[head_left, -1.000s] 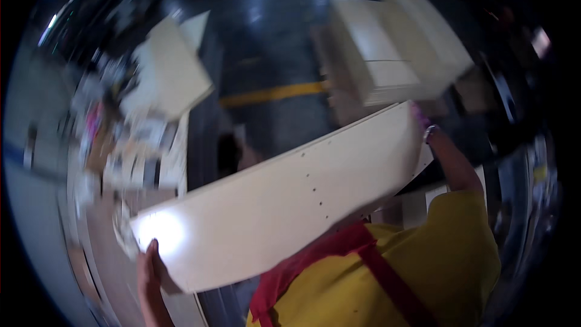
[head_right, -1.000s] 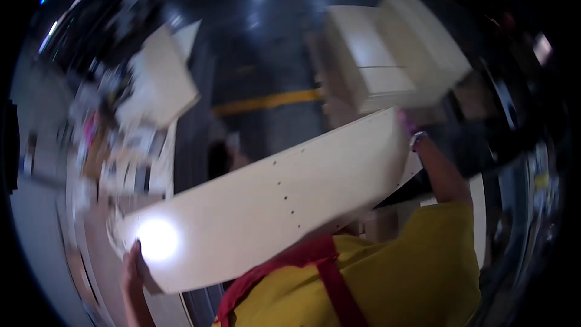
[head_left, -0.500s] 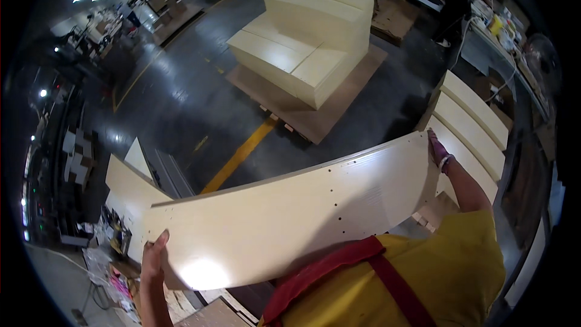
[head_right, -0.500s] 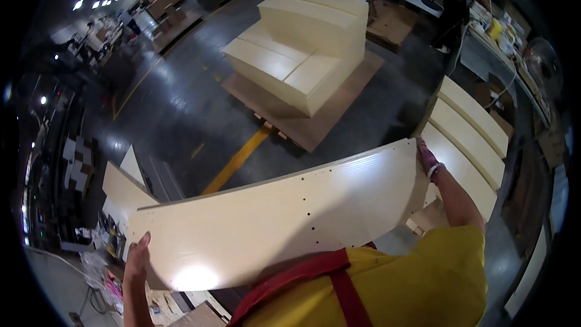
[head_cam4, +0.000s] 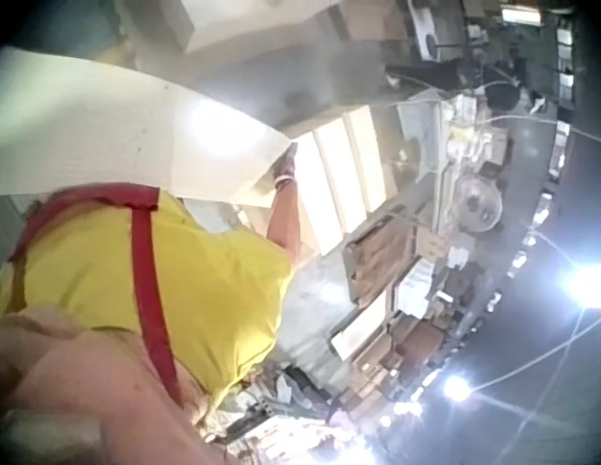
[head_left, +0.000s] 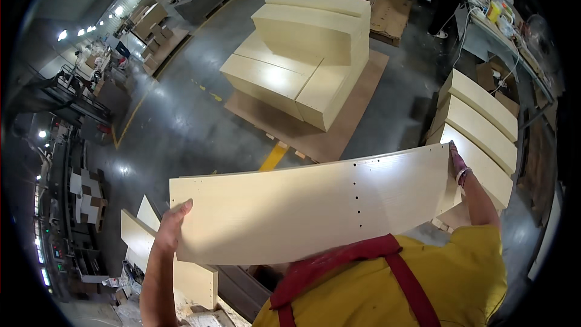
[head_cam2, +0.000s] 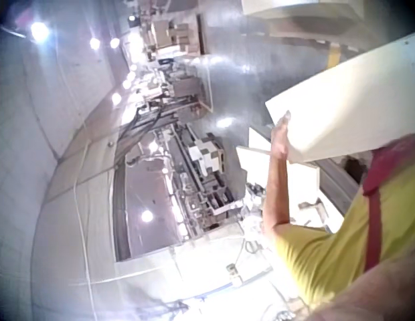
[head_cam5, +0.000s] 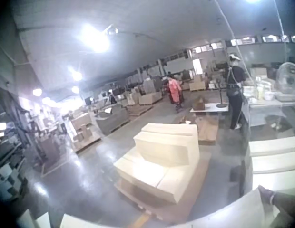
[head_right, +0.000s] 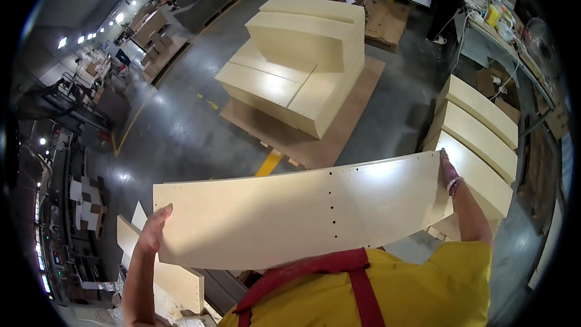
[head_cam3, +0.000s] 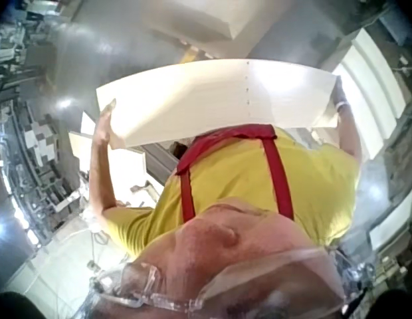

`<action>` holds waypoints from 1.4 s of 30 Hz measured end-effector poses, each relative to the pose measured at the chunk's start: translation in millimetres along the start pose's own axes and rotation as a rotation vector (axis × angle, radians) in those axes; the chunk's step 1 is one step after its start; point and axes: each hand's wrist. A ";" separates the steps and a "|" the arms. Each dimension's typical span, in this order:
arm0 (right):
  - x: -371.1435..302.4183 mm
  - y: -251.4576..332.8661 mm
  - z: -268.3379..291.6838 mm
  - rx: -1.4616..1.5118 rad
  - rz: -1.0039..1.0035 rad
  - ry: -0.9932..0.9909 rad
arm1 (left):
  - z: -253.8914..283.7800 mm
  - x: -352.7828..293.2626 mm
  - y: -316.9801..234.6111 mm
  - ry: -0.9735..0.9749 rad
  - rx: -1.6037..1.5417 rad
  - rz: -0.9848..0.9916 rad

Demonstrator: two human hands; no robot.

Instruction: The person wipes a long, light-colored wooden plank with a white cloth, cleaning its surface and edges. The person then places the plank on a stack of similar planks on the floor.

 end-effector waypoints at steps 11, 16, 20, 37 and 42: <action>15.1 23.0 -73.2 0.044 -0.051 -0.095 | 3.1 161.7 -58.4 -0.060 0.140 0.078; 1.9 10.5 -96.3 -0.112 -0.028 -0.285 | 10.2 255.4 -102.4 0.012 0.184 0.047; -12.6 -9.4 -98.2 -0.060 -0.033 -0.328 | -4.1 322.9 -139.4 0.105 0.302 0.079; 116.0 105.5 -97.4 -0.093 -0.009 -0.378 | -155.0 444.3 -220.3 0.170 0.246 0.107; 148.1 133.1 -134.5 -0.166 -0.008 -0.394 | -147.3 484.9 -223.6 0.236 0.230 0.182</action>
Point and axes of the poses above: each hand's wrist, its own x-axis towards the middle knuckle, its own z-axis out of the back of the hand, y = z × x, and after that the axes turned 14 degrees about -y, right-handed
